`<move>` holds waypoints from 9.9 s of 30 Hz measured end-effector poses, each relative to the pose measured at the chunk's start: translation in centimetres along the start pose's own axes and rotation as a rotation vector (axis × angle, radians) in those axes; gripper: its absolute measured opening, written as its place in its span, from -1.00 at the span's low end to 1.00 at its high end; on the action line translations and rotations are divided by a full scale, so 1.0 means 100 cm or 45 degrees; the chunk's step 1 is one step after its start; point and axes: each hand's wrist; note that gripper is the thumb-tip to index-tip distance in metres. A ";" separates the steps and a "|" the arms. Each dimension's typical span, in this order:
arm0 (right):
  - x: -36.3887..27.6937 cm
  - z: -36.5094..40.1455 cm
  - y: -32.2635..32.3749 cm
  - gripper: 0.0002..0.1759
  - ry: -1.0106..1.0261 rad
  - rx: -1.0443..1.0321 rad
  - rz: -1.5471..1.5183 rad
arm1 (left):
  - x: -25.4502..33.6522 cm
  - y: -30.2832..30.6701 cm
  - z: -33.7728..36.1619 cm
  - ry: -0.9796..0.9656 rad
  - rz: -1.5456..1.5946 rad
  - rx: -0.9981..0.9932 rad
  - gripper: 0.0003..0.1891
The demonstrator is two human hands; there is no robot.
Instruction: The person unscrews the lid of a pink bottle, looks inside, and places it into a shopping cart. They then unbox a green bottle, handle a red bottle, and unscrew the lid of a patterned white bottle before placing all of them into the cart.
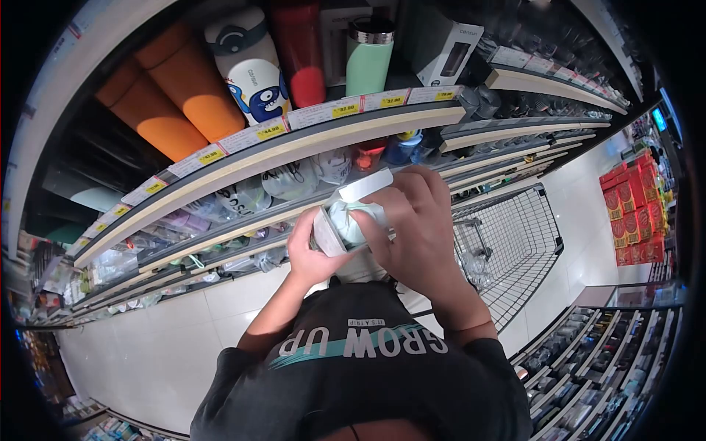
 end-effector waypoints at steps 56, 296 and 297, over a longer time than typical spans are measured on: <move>-0.028 -0.004 -0.037 -0.70 -0.124 0.240 -0.345 | 0.011 0.013 -0.010 -0.364 -0.382 0.345 -0.34; -0.020 0.013 -0.015 -0.40 -0.508 0.013 -0.406 | 0.056 0.024 -0.015 -0.379 -0.298 -0.123 -0.46; -0.026 0.013 -0.020 -0.40 -0.509 -0.011 -0.415 | 0.052 0.022 -0.013 -0.357 -0.301 -0.110 -0.46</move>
Point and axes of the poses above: each hand's wrist, its own z-axis away from the middle knuckle, its own y-axis out of the back of the hand, x = y × z, and after that the axes turned 1 degree about x, right-handed
